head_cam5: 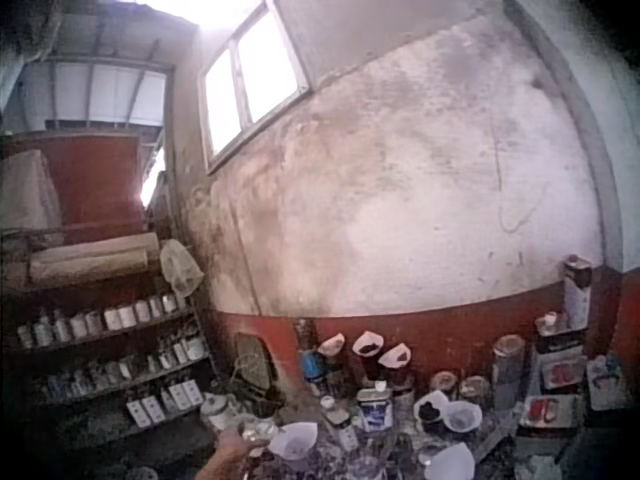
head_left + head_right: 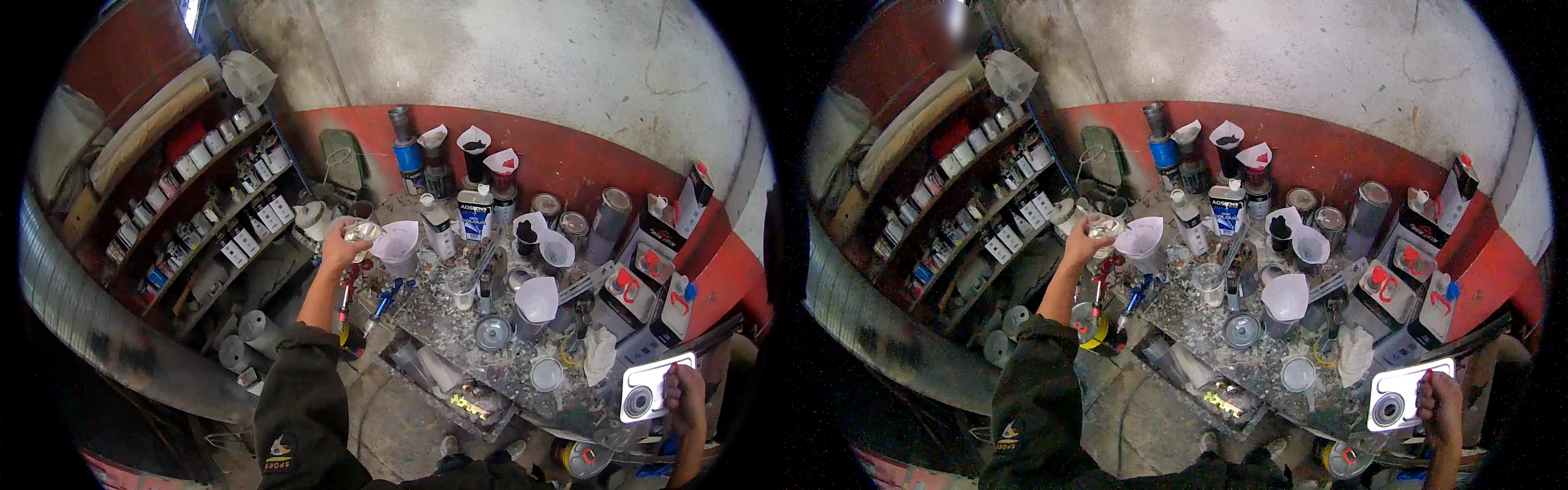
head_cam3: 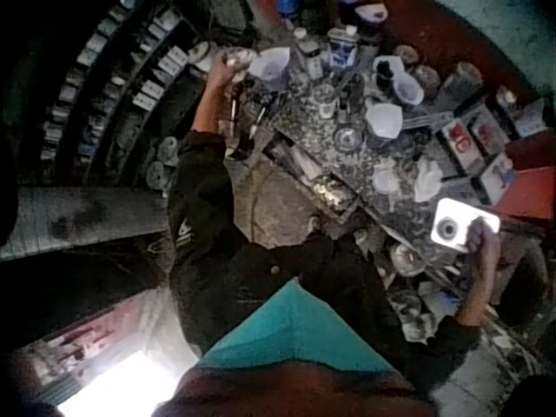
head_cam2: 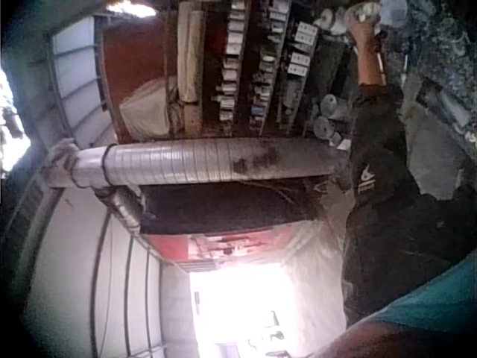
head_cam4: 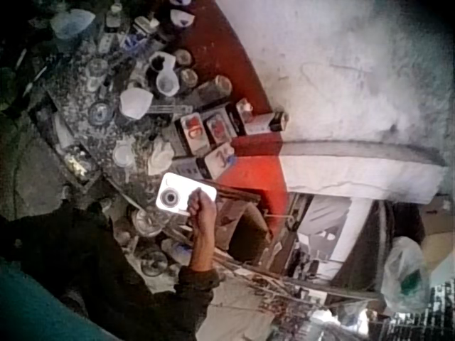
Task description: The person uses a spray gun to apply paint to the rear bumper of a car that is masked with paper and tape. After spraying, the person walks to a workbench, places the spray gun down, and mixes paint in a container using a funnel and a measuring cup.
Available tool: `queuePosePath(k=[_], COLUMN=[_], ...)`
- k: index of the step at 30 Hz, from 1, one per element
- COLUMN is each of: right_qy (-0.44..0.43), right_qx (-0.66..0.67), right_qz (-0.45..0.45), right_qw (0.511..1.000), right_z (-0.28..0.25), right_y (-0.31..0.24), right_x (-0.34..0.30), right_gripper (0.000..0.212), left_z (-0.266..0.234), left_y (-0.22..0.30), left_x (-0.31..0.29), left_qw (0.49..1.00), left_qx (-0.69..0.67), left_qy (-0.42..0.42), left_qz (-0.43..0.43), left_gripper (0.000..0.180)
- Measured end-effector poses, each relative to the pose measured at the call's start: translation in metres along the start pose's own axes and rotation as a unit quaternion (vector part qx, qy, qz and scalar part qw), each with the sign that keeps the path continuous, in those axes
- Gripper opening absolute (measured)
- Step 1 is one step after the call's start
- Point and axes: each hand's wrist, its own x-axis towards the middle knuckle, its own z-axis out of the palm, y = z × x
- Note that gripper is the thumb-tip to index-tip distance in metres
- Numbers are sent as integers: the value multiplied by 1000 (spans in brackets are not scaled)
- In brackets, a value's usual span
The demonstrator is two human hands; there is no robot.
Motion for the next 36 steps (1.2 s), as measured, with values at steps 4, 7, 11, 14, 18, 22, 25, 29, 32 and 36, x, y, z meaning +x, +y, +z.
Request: queuePosePath(k=[4, 7, 11, 14, 18, 22, 25, 29, 32, 36], right_qy=[-2, 31, 48, 49, 21, 15, 17, 19, 9, 19], right_qx=[-14, 12, 9, 1, 9, 4, 9, 33, 21, 10], right_qz=[-8, -1, -7, 0, 2, 7, 7, 8, -1, -3], right_qw=[1000, 999, 999, 999, 1000, 1000, 1000, 999, 1000, 1000], right_z=[-1, 0, 1, -2, 0, -1, 1, -4, -2, 1], right_y=[1, -1, -4, -4, -6, -6, -6, 0, -2, -3], right_x=[1, 2, 1, 1, 1, 2, 1, 5, 4, 3], right_gripper=[19, 19, 18, 19, 19, 20, 20, 19, 19, 19], left_z=[-1, 0, 1, 2, 2, 6, 7, 7, 7, 8], left_y=[3, 8, 36, 45, 34, 30, 34, 38, 40, 55], left_x=[-2, -2, -13, -16, -8, -2, -2, -3, -5, -10], left_qw=[999, 998, 994, 993, 991, 985, 979, 967, 958, 939], left_qx=[38, 62, 98, 109, 133, 167, 194, 238, 260, 313], left_qy=[15, 32, 38, 31, 15, 15, 17, 33, 41, 46], left_qz=[-4, 9, 15, 16, 27, 41, 58, 89, 111, 132], left_gripper=[72, 70, 68, 69, 72, 76, 76, 73, 71, 68])
